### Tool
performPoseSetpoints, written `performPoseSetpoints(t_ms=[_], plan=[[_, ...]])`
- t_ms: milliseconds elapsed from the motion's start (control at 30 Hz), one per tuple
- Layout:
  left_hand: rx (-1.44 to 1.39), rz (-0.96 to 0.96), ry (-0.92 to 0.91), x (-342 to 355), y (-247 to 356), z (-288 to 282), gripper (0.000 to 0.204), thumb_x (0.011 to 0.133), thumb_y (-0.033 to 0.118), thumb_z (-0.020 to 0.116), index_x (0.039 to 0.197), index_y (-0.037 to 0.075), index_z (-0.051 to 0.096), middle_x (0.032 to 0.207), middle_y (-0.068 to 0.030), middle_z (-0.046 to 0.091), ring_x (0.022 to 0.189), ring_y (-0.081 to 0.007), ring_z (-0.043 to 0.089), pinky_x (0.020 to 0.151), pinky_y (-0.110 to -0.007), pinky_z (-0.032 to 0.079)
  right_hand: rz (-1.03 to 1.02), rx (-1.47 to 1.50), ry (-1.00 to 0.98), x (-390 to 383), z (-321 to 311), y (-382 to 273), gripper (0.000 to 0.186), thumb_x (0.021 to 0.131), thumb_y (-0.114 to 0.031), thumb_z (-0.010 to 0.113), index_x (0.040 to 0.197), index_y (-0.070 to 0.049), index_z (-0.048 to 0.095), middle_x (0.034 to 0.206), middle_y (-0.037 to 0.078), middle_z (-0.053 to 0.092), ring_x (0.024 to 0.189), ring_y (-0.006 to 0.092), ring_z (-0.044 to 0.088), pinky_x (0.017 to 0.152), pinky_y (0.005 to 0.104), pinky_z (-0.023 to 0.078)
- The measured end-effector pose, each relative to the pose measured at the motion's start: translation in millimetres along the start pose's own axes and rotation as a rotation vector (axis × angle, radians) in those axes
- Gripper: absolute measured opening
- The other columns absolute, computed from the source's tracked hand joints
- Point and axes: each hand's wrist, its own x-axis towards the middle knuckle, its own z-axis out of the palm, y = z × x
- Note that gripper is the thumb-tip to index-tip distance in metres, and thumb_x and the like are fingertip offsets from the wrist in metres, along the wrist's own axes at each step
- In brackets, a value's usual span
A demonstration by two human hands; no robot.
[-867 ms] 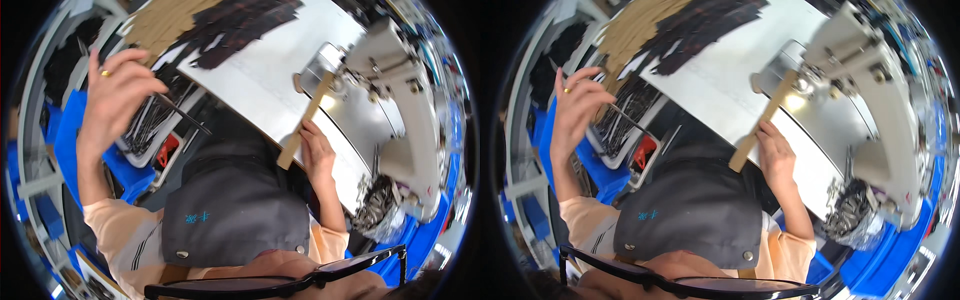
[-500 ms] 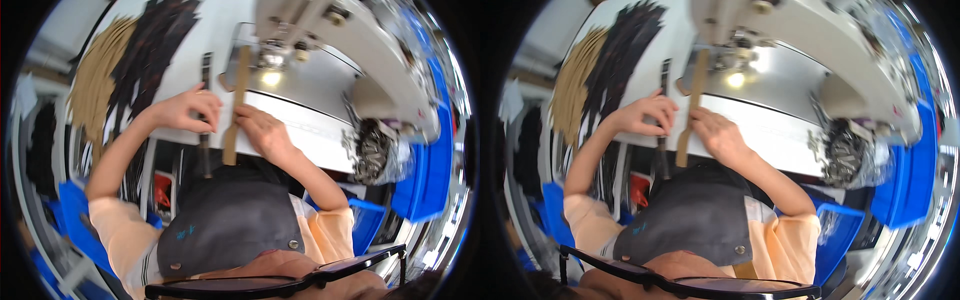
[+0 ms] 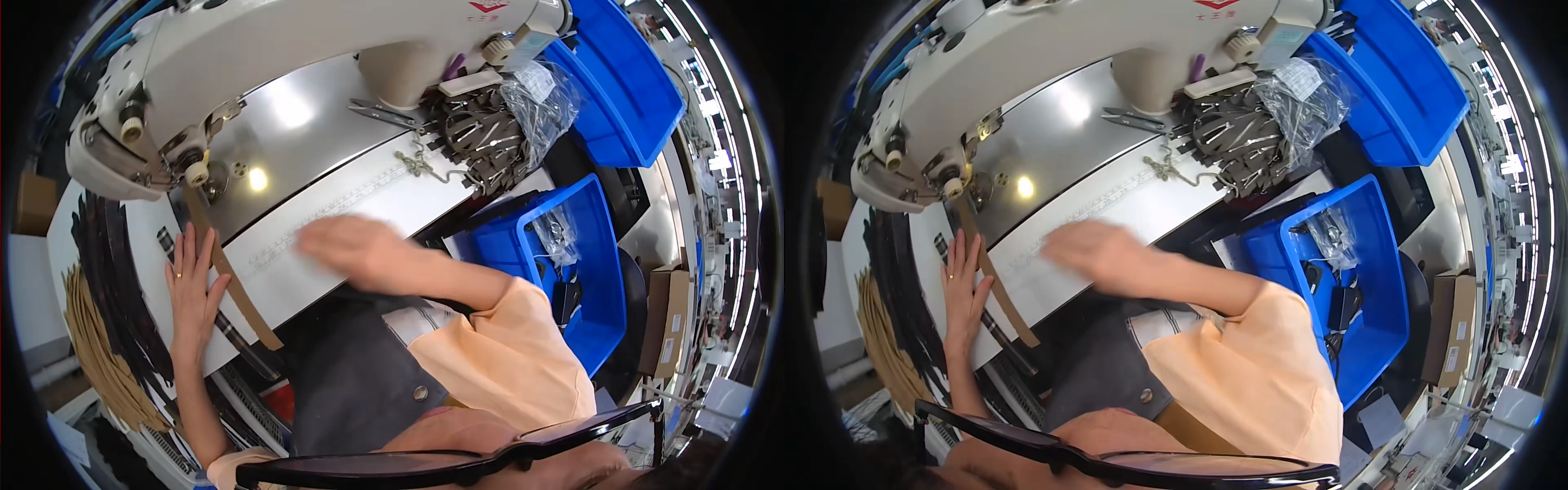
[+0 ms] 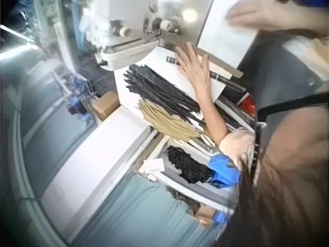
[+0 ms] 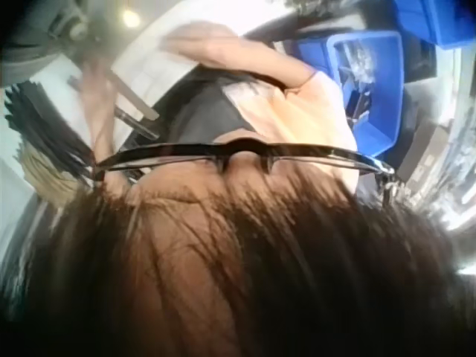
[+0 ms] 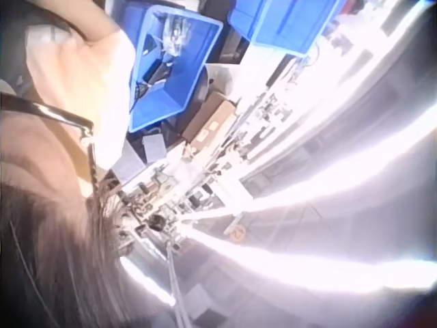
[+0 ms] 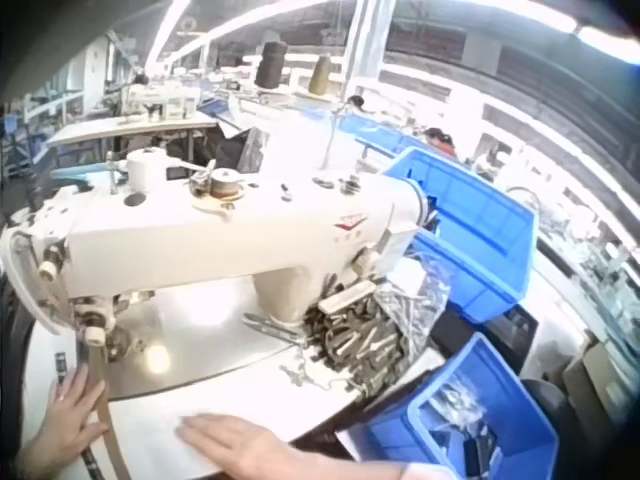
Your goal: The person takes fabric strips and a zipper, aligns them together, and sews the fabric onto the zipper tape using a sewing machine. The person then places the sewn piece into a container and begins stitching another set of fabric strips onto a new zipper.
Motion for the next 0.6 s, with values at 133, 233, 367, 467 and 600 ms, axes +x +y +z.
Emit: performPoseSetpoints(t_ms=[133,233,367,467,600], plan=[[0.017,-0.041,0.013,-10.5,-3.4,-1.6,0.061,0.09,0.041,0.052,0.146,0.023,0.035,0.156,-0.0055,0.021,0.144,-0.0296,0.014,0.113,-0.056,0.005,0.429,-0.699,0.091,-52.4,-130.1,53.3,0.034,0.066,0.004,0.063,0.099,-0.007,0.068,0.103,0.011,0.065,0.091,0.0298,0.062,0.078,0.0387,0.052],[0.064,-0.063,0.058,-13.3,-0.6,-5.5,0.061,0.09,0.044,0.052,0.145,0.021,0.037,0.154,-0.0057,0.025,0.144,-0.0291,0.016,0.113,-0.055,0.005,0.514,-0.77,0.003,-64.1,-170.6,64.3,0.026,0.07,0.002,0.066,0.094,-0.007,0.068,0.1,0.009,0.064,0.088,0.0281,0.061,0.076,0.0396,0.052],[0.013,-0.013,0.162,-3.9,8.6,-11.2,0.055,0.09,0.036,0.057,0.14,0.017,0.044,0.149,-0.0056,0.037,0.142,-0.0283,0.023,0.113,-0.054,0.007,0.381,-0.687,0.027,-59.7,-149.1,76.1,0.018,0.071,-0.003,0.07,0.089,-0.007,0.069,0.092,0.009,0.062,0.084,0.0289,0.06,0.074,0.0372,0.05],[-0.014,0.091,0.208,3.2,21.7,-12.6,0.05,0.088,0.025,0.061,0.135,0.013,0.05,0.141,-0.0059,0.047,0.138,-0.0289,0.031,0.112,-0.054,0.012,0.312,-0.609,0.096,-75.8,-148.7,106.2,0.018,0.073,-0.005,0.071,0.092,-0.004,0.07,0.096,0.007,0.063,0.085,0.0231,0.061,0.072,0.0307,0.049],[-0.271,0.206,0.164,3.2,48.3,-21.8,0.043,0.083,0.014,0.066,0.125,0.009,0.06,0.128,-0.0071,0.059,0.13,-0.0307,0.043,0.109,-0.053,0.02,0.606,0.436,0.435,-50.4,-174.2,80.2,0.019,0.083,-0.003,0.067,0.101,0.001,0.069,0.098,0.002,0.065,0.082,0.005,0.058,0.064,0.0225,0.046]])
